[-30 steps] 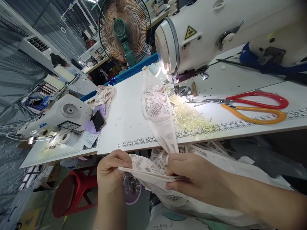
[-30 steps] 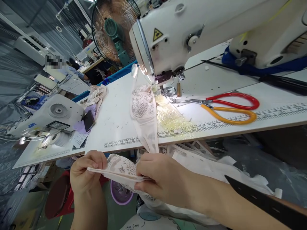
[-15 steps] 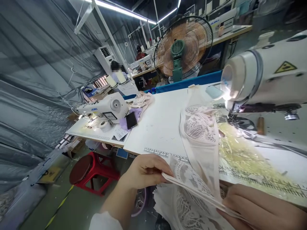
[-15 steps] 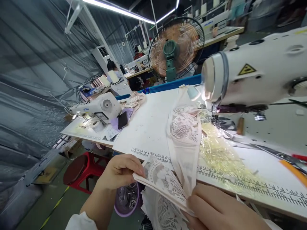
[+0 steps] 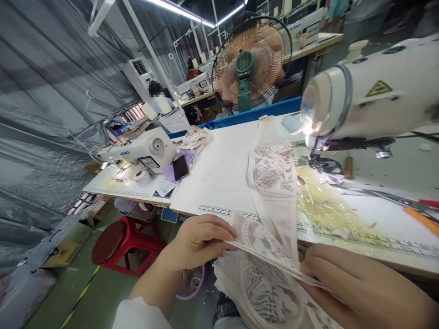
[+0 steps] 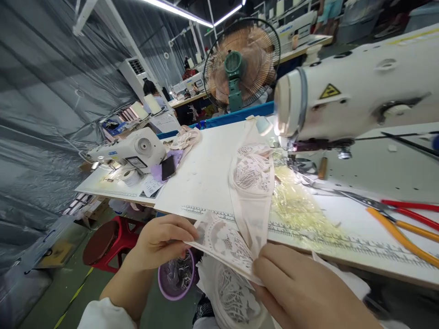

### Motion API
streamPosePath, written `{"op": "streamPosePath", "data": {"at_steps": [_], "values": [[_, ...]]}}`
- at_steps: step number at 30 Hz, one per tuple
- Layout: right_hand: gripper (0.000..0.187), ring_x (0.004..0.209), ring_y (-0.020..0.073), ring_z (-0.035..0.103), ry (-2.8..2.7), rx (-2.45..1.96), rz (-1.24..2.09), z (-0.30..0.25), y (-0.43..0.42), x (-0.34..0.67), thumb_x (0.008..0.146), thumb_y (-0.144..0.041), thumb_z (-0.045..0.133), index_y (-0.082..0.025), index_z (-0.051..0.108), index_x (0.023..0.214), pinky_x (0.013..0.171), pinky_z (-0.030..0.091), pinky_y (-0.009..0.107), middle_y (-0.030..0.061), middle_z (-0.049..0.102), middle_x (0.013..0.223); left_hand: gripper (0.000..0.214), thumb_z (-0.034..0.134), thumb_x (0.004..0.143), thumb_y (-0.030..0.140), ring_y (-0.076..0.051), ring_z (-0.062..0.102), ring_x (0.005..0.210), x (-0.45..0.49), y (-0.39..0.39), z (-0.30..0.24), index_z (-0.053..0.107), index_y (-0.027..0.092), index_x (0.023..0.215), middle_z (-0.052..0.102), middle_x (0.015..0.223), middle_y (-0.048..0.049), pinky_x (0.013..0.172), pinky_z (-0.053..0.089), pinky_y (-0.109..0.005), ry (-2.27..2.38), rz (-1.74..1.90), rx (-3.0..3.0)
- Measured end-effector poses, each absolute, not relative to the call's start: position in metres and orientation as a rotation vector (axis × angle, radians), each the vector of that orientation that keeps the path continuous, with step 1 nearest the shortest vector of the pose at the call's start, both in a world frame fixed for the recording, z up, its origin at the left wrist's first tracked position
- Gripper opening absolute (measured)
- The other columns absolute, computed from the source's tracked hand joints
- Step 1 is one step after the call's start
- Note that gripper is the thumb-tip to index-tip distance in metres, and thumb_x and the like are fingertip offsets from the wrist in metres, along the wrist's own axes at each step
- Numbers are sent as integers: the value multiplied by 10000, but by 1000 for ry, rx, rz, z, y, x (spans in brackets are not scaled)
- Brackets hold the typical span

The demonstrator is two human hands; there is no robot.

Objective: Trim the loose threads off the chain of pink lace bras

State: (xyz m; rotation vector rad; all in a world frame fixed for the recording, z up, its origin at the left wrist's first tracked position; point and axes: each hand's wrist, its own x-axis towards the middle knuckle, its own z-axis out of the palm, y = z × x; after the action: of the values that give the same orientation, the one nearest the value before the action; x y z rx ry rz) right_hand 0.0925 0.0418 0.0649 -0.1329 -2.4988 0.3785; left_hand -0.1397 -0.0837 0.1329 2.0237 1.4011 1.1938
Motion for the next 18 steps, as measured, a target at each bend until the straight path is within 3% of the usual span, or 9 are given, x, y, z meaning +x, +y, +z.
{"op": "streamPosePath", "data": {"at_steps": [2, 7, 18], "values": [[189, 570, 156, 506, -2517, -172, 454, 71, 41, 93, 888, -126, 404, -209, 478, 736, 523, 339, 265, 15, 518, 670, 205, 544, 815, 17, -81, 648, 566, -139, -85, 136, 620, 154, 947, 691, 999, -125, 532, 548, -165, 1436, 1089, 2108], [217, 580, 150, 459, -2545, -197, 620, 78, 47, 95, 861, -97, 407, -200, 450, 675, 504, 271, 263, 19, 505, 670, 218, 554, 805, 11, -169, 688, 842, -142, -81, 140, 615, 169, 943, 724, 902, -100, 726, 567, -242, 1456, 960, 2286], [235, 611, 135, 430, -2565, -135, 707, 78, 57, 97, 890, -180, 439, -191, 432, 655, 513, 246, 264, 12, 496, 681, 301, 526, 785, -53, -156, 675, 785, -141, -69, 138, 599, 176, 967, 707, 815, -64, 655, 553, -232, 1424, 964, 2231]]}}
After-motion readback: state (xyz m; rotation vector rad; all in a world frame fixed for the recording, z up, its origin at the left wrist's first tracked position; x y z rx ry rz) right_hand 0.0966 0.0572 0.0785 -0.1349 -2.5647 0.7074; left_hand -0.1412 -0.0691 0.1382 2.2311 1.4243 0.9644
